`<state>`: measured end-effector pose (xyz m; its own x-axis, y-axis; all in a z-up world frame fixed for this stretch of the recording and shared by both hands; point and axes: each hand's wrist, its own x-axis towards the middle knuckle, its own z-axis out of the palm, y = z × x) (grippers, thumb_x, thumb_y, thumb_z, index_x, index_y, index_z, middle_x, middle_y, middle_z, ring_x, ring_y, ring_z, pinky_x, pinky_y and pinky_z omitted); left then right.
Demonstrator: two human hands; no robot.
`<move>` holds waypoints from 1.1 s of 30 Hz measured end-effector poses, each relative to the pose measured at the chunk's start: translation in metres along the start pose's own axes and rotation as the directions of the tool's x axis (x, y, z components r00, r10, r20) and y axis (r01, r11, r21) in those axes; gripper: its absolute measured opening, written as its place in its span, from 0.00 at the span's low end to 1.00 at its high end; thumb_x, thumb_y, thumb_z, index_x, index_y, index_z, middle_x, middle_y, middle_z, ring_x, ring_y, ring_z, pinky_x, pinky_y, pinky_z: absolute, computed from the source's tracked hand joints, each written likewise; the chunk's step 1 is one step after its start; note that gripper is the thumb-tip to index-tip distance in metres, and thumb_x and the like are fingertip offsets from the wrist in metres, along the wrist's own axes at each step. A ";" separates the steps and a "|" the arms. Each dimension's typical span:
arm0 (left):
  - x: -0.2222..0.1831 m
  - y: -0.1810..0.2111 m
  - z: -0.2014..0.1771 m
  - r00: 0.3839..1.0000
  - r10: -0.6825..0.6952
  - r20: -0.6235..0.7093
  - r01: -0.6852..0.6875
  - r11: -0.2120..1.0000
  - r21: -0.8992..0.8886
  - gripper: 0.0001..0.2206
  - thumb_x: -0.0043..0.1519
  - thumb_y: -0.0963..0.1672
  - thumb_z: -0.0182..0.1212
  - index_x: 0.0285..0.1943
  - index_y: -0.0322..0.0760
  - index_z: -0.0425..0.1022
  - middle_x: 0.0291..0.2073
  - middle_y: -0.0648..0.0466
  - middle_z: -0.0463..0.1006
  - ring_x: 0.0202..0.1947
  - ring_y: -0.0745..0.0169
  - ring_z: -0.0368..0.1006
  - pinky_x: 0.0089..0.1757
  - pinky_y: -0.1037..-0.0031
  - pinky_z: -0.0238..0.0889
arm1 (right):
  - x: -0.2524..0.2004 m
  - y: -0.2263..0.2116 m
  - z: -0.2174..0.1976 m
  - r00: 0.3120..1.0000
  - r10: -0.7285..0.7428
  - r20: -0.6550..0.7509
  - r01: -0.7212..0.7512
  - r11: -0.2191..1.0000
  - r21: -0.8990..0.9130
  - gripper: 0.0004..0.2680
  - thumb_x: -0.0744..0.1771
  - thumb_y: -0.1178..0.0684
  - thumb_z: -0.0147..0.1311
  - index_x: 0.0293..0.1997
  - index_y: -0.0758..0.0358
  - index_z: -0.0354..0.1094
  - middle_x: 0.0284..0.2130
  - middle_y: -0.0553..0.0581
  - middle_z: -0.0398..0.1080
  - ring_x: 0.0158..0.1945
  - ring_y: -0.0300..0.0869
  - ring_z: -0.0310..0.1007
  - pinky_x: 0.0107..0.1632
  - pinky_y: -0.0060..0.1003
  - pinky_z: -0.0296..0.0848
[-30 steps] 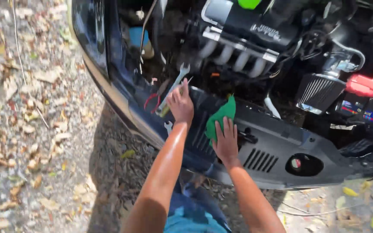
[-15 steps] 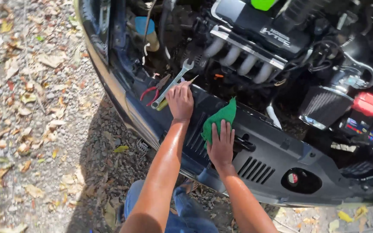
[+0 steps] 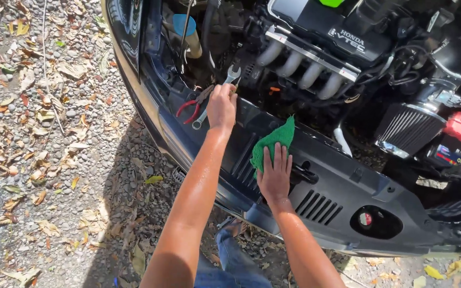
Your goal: Cleaning the plastic trim and components of a car's engine bay and front bumper using a microfiber cloth and organizing tools.
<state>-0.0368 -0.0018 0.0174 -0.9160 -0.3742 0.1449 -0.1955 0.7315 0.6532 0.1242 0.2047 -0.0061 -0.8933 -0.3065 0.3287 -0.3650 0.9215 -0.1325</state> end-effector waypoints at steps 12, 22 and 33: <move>-0.008 -0.010 0.004 0.968 0.195 -0.161 -0.193 0.981 0.025 0.07 0.64 0.45 0.64 0.46 0.48 0.70 0.35 0.61 0.65 0.44 0.57 0.72 0.43 0.69 0.76 | -0.004 -0.001 -0.004 1.000 0.009 0.027 -0.009 1.000 0.007 0.24 0.70 0.48 0.51 0.75 0.56 0.49 0.74 0.66 0.41 0.77 0.58 0.38 0.76 0.64 0.44; -0.001 -0.013 0.000 0.958 0.199 -0.205 -0.196 0.980 0.035 0.11 0.64 0.43 0.63 0.54 0.48 0.73 0.37 0.56 0.71 0.41 0.53 0.75 0.43 0.66 0.76 | -0.002 0.001 -0.001 1.000 0.010 0.030 -0.010 1.000 0.017 0.27 0.68 0.49 0.57 0.76 0.56 0.48 0.74 0.66 0.40 0.78 0.58 0.38 0.76 0.64 0.45; 0.028 -0.013 -0.035 0.991 0.018 -0.136 -0.045 0.979 -0.198 0.10 0.59 0.43 0.67 0.49 0.45 0.78 0.31 0.53 0.75 0.38 0.42 0.78 0.41 0.53 0.74 | -0.004 0.002 0.000 1.000 0.008 0.023 -0.008 1.000 0.016 0.27 0.68 0.48 0.56 0.76 0.55 0.47 0.75 0.65 0.39 0.78 0.57 0.36 0.76 0.63 0.44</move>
<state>-0.0478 -0.0419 0.0395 -0.8631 -0.4351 0.2565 -0.0810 0.6205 0.7800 0.1271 0.2074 -0.0078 -0.9021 -0.3045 0.3059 -0.3615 0.9203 -0.1498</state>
